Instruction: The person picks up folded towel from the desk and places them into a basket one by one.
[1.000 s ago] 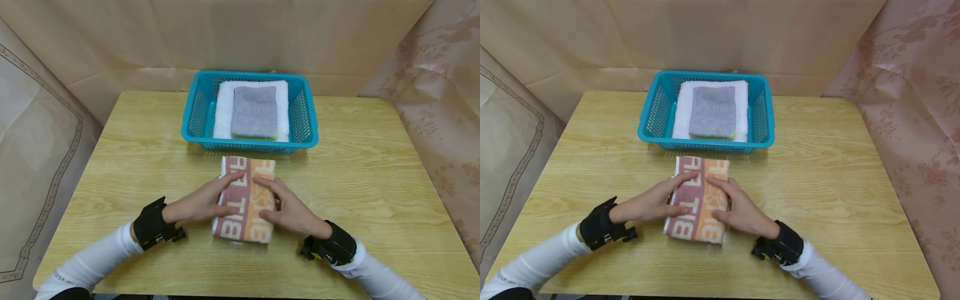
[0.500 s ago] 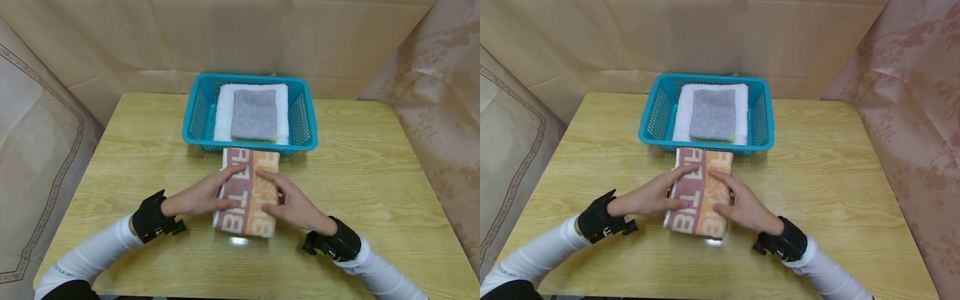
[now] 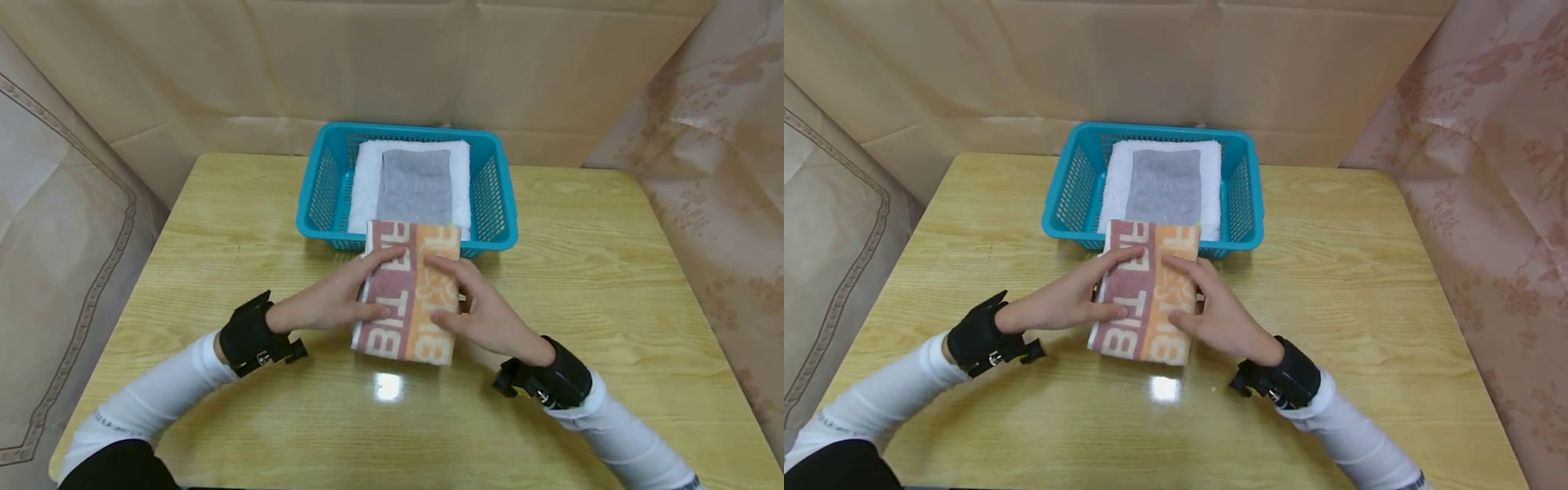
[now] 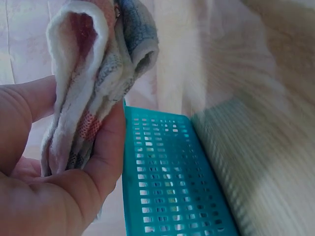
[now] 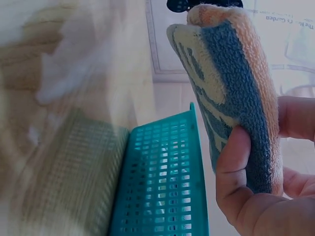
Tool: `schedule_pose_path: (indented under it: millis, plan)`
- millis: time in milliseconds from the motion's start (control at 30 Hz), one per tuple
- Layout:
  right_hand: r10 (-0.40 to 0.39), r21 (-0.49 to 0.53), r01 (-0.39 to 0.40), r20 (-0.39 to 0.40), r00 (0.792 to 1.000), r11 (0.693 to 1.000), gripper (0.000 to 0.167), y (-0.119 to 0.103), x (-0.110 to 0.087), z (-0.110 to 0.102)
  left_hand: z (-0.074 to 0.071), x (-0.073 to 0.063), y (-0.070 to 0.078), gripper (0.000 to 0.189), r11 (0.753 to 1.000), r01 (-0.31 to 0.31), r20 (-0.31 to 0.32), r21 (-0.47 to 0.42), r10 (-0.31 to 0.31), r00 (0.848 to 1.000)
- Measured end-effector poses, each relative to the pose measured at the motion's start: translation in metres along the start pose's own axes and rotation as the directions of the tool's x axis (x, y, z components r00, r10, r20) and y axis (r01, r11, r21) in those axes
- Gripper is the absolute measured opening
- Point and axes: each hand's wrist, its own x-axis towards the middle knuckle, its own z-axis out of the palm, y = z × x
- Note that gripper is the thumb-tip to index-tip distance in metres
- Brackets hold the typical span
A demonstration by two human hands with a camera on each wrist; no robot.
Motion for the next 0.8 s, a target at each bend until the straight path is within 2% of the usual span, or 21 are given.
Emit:
schedule_pose_path:
  millis: [200,367,600,800]
  plan:
    - [-0.004,0.012,0.004,0.005,1.000,1.000,0.074,-0.003,0.008,-0.004,-0.008,0.005,-0.001,0.082,0.999,-0.028,-0.023,0.039,0.029,0.999]
    - [0.024,0.024,-0.024,0.006,1.000,0.999,0.073,-0.006,0.017,-0.009,-0.015,0.011,0.000,0.082,0.999,-0.020,-0.032,0.033,0.021,0.999]
    - [-0.013,0.036,0.012,0.003,1.000,0.999,0.071,-0.008,0.030,-0.018,-0.026,0.019,0.000,0.082,0.998,-0.025,-0.056,0.058,0.028,0.998]
    - [-0.024,0.039,0.024,-0.012,1.000,0.999,0.069,-0.010,0.041,-0.026,-0.036,0.028,0.000,0.082,0.996,-0.065,-0.067,0.066,0.070,0.995]
